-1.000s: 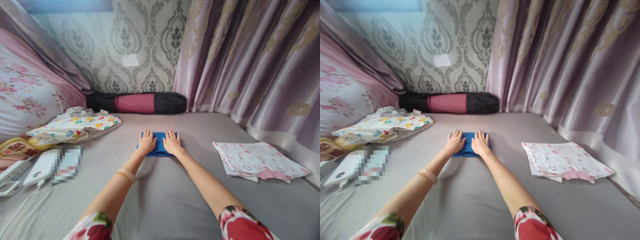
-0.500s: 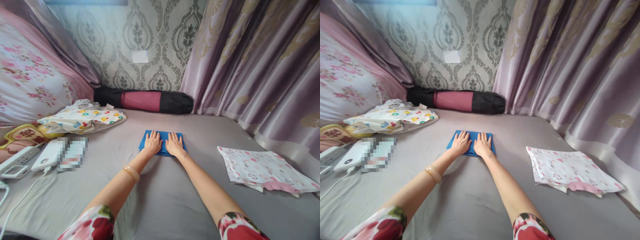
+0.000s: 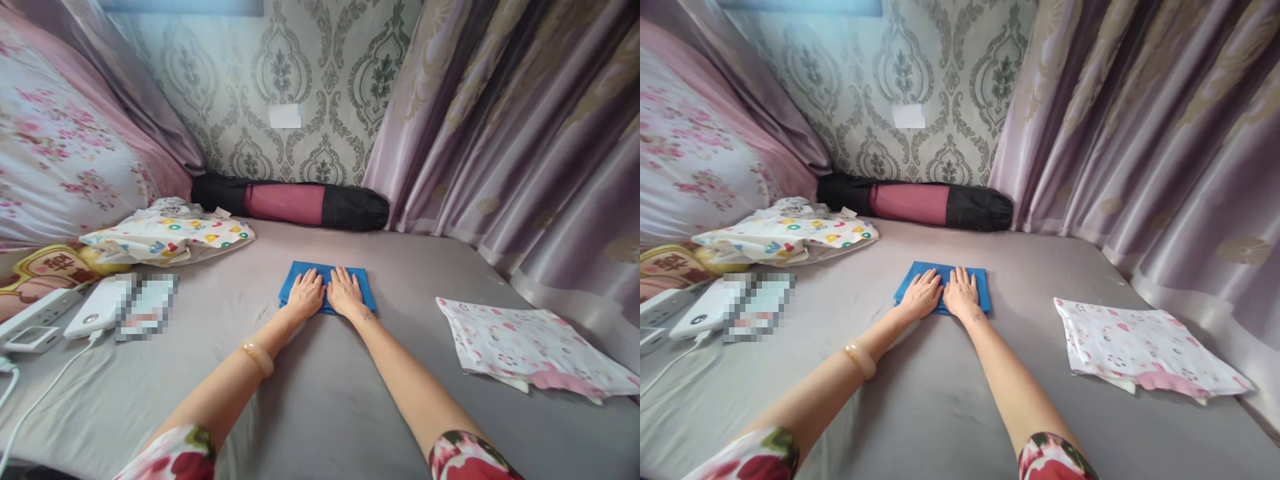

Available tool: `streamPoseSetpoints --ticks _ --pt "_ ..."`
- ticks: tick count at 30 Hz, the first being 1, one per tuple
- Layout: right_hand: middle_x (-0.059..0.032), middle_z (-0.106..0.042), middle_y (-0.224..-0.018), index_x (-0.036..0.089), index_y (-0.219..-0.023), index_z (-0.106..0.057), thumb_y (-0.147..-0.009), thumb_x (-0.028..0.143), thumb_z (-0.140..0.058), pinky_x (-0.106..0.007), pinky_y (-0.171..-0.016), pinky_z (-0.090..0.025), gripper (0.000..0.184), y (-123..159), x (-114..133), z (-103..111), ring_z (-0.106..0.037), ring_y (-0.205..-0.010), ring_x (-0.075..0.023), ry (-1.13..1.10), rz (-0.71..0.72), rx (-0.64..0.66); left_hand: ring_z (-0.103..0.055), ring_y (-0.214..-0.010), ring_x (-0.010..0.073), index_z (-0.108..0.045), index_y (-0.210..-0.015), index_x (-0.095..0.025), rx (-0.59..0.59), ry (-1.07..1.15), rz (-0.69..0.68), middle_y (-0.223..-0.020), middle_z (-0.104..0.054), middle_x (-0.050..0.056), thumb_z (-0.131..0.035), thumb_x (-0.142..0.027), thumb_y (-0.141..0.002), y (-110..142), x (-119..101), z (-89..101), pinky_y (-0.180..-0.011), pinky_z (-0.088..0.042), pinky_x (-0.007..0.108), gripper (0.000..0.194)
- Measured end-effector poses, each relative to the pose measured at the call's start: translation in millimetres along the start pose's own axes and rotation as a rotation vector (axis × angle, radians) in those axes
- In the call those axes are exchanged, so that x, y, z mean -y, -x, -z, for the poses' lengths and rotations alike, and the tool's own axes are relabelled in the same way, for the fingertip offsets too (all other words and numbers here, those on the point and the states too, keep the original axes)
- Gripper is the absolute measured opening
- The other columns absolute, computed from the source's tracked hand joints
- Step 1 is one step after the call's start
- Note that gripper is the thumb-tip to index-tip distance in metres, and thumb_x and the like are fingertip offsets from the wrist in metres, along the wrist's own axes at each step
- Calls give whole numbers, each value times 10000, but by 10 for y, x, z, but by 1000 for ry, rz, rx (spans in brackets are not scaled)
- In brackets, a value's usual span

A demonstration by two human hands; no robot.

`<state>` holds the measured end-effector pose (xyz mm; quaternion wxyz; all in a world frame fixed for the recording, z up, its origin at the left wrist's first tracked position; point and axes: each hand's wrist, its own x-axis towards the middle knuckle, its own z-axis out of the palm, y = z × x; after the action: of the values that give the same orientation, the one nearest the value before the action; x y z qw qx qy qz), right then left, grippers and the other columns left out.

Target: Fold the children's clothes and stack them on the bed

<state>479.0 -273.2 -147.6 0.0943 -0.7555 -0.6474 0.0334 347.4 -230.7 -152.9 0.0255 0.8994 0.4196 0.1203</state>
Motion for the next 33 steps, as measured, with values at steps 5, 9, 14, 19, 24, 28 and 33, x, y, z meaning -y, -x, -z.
streamPoseSetpoints --ticks 5,9,14,19,24,28,33 --pt "-159 -241 -1572 51 -1474 -344 -970 258 -285 -491 -1164 -116 547 -92 84 36 -175 -1455 -274 -32 -15 33 -376 -1383 274 -472 -1344 -135 -51 24 6 -1456 -462 162 -328 -385 -986 280 378 138 -1145 -270 482 459" --pt "-145 -212 -1584 74 -1489 -319 -992 318 -245 -464 -1168 -101 559 -157 281 5 -154 -1461 -252 -81 14 -26 -426 -1348 255 -447 -1357 -125 -82 68 94 -1442 -474 164 -318 -400 -990 407 583 126 -1136 -300 434 476" --pt "-141 -254 -1571 92 -1515 -265 -1001 373 -211 -490 -1164 -55 589 -146 398 -107 -172 -1455 -258 -89 8 -6 -450 -1324 263 -459 -1334 -137 -128 111 115 -1396 -517 161 -341 -403 -981 416 626 30 -1123 -315 426 458" --pt "-135 -232 -1579 95 -1523 -241 -995 373 -230 -488 -1164 -43 597 -159 362 -134 -156 -1459 -258 -75 12 15 -498 -1267 285 -468 -1305 -125 -222 179 141 -1318 -556 181 -406 -462 -949 427 665 -4 -1080 -368 423 494" --pt "-162 -237 -1573 66 -1500 -292 -980 341 -259 -524 -1157 -68 589 -244 466 -75 -165 -1454 -283 -94 -15 18 -544 -1202 287 -488 -1271 -131 -293 265 158 -1244 -597 178 -471 -457 -920 438 716 -42 -1044 -405 448 479" --pt "-156 -216 -1580 45 -1484 -314 -980 337 -249 -494 -1164 -76 587 -316 659 -64 -145 -1460 -268 -121 53 -32 -586 -1132 272 -502 -1241 -136 -346 332 175 -1183 -626 164 -477 -410 -917 427 761 -82 -1022 -427 454 425" --pt "-144 -239 -1575 40 -1493 -292 -981 347 -227 -483 -1164 -104 601 -327 773 -174 -143 -1460 -254 -141 43 -16 -597 -1109 256 -515 -1204 -147 -424 396 179 -1162 -625 156 -459 -312 -904 413 813 -135 -995 -456 445 348"
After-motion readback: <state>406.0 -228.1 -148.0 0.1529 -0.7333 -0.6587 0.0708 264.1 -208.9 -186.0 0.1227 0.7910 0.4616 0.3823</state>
